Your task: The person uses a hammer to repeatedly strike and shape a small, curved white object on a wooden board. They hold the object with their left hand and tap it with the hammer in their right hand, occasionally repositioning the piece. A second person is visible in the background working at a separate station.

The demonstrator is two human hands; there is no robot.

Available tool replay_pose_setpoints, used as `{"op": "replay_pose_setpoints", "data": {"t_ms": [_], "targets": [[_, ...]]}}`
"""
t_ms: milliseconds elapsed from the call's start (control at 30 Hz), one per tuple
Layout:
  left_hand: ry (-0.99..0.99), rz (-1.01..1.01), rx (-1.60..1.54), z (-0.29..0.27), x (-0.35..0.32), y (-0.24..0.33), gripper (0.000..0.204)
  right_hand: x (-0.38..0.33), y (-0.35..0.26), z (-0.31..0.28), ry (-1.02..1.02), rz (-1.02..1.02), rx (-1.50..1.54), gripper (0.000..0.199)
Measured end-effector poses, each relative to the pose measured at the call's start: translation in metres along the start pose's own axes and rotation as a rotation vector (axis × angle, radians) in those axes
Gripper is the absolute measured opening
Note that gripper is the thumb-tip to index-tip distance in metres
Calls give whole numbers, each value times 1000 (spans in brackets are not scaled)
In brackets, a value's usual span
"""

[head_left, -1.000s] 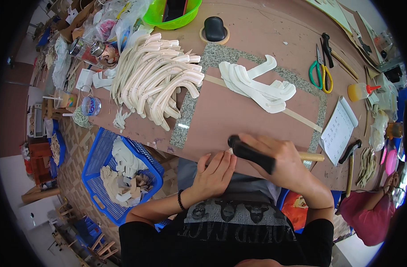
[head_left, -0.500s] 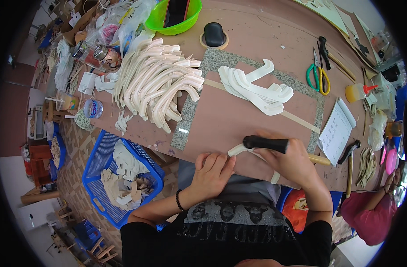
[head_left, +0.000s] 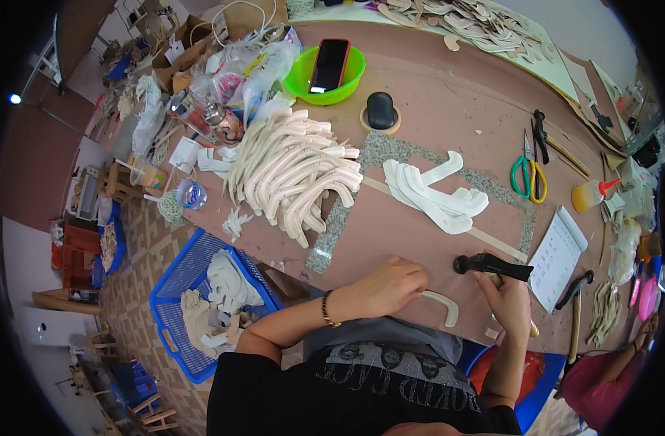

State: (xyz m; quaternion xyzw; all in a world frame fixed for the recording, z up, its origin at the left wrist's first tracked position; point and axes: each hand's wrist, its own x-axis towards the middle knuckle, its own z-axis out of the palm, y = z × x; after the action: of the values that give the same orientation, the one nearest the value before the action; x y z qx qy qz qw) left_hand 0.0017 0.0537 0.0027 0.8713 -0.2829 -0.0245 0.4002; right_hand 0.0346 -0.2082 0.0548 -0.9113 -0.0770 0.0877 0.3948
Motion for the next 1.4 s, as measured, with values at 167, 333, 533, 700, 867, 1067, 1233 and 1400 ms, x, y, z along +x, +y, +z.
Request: {"op": "replay_pose_setpoints", "data": {"t_ms": [167, 333, 533, 700, 867, 1067, 1233, 1400], "targets": [[287, -473, -210, -134, -43, -20, 19, 4, 3, -4, 30, -54, 28, 37], [718, -248, 588, -156, -39, -31, 21, 7, 3, -7, -5, -71, 105, 34], [273, 183, 293, -49, 64, -42, 26, 7, 12, -7, 9, -83, 89, 38], [80, 230, 552, -17, 121, -50, 24, 6, 12, -4, 0, -37, 79, 45], [-39, 216, 483, -20, 133, -56, 21, 4, 15, -5, -18, -29, 59, 44], [-143, 63, -102, -49, 148, -92, 16, 20, 0, -13, -186, -61, 7, 40], [-113, -119, -74, -52, 154, -82, 14, 63, 4, 7, -359, -212, 247, 44], [-114, 132, 61, -47, 146, -84, 16, 89, -18, 8, -483, 1, 134, 45]]}}
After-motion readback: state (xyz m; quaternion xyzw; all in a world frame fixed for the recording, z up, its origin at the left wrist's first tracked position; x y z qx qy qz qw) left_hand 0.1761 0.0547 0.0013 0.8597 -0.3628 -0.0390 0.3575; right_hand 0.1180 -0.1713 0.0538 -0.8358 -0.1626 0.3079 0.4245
